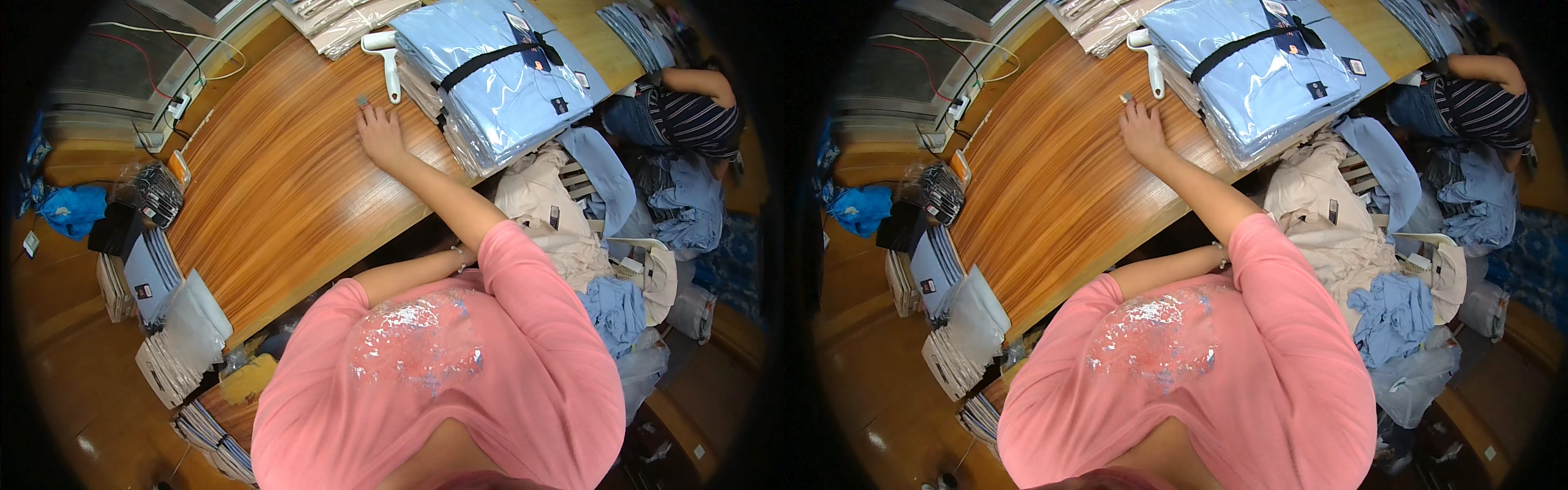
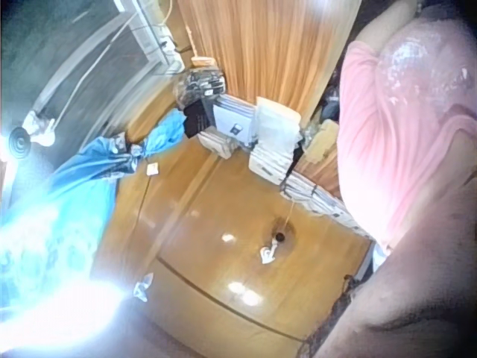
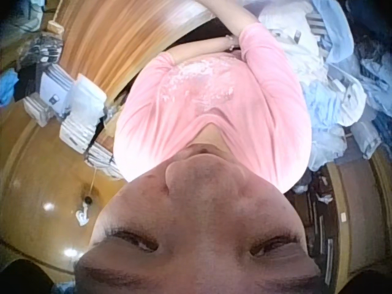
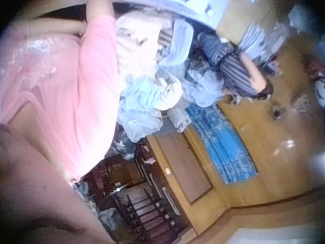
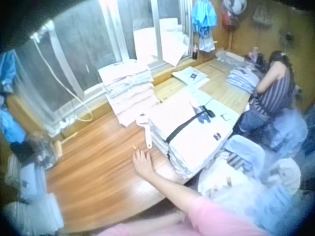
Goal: The person folds a shirt by placing it on a wooden surface, smoothing it, and using a cardboard template to fold the sleeves and sides before placing it in a plastic bag. They also remove a tag from a second shirt and begin the same folding process.
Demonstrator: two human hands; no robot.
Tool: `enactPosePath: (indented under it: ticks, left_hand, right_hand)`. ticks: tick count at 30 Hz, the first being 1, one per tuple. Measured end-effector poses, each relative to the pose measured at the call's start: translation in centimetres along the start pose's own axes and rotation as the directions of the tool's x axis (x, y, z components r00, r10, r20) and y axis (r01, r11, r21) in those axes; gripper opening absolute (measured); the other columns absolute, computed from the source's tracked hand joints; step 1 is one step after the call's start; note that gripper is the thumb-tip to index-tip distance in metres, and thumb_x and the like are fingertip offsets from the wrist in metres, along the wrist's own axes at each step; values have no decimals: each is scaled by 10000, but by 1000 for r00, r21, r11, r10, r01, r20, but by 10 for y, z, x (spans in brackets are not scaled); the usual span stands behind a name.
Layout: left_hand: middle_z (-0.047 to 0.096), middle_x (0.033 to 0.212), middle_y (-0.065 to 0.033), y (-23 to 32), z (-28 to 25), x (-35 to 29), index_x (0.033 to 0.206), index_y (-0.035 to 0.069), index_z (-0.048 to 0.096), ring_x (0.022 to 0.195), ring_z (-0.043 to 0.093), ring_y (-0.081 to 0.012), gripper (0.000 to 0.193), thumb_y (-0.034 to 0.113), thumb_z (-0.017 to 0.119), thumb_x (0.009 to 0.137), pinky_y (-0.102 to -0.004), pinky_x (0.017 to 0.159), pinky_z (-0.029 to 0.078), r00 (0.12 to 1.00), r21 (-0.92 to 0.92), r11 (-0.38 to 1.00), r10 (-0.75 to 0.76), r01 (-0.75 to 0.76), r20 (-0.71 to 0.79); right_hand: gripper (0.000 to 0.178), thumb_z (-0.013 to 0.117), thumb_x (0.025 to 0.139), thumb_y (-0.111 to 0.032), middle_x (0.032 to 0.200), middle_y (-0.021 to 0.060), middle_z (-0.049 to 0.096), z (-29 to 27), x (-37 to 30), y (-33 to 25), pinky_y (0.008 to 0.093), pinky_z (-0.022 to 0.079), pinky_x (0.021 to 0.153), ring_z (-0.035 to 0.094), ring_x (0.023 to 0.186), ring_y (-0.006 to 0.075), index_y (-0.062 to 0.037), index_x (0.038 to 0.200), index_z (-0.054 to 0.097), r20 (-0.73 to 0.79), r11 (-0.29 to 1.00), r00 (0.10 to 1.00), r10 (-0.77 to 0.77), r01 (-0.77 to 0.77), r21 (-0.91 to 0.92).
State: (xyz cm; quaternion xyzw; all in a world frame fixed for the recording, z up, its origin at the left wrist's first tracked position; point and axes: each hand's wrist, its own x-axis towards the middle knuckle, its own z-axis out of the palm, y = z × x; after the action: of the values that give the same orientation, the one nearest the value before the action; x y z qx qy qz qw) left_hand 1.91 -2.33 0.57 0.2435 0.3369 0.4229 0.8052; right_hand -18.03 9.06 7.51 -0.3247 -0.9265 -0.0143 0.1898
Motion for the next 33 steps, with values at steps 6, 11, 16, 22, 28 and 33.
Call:
enactPosePath:
  ticks: [6,11,16,22,28,33]
  left_hand:
    - [609,872,-3,-1,5,0,1027,44,556,795,555,-64,201,202,570,903,-235,701,467,1000,31,1000,3,-3,-26]
    - [608,880,-3,-9,5,12,1038,43,555,806,553,-64,212,210,562,908,-234,708,465,995,105,994,52,-43,-84]
    - [606,889,-2,12,23,19,1050,41,555,818,552,-64,224,218,554,913,-233,716,463,969,245,948,229,-201,-91]
    - [603,815,30,41,76,25,1007,27,618,765,534,-62,189,169,529,921,-209,700,432,957,360,912,259,-197,-133]
    - [647,859,-24,45,117,30,971,-8,619,772,546,-65,197,163,542,911,-224,701,444,944,633,742,326,-221,-52]
    - [637,835,-14,28,120,33,961,-5,622,774,545,-61,175,147,557,901,-224,700,447,916,607,768,368,-204,-158]
  right_hand:
    - [174,519,839,-166,1114,138,541,-4,-3,19,432,470,781,532,1001,280,-70,980,554,164,979,986,-23,-11,206]
    - [190,526,813,-130,998,186,566,-32,-28,24,435,508,703,608,882,339,-40,971,581,426,915,903,-56,-124,384]
    - [303,475,798,-107,1022,193,586,-172,-125,82,401,468,812,582,958,339,-2,1074,544,384,553,908,-170,-235,799]
    - [298,444,950,-269,1021,56,558,-267,-264,224,287,396,871,515,991,150,-31,1112,518,545,431,797,261,-601,673]
    - [222,569,884,-263,727,-1,495,-254,-323,261,229,359,603,429,663,84,-48,935,551,691,400,668,275,-733,550]
    - [139,648,831,-174,675,-56,503,-232,-330,241,179,301,542,395,612,13,-50,883,611,756,93,544,364,-829,552]
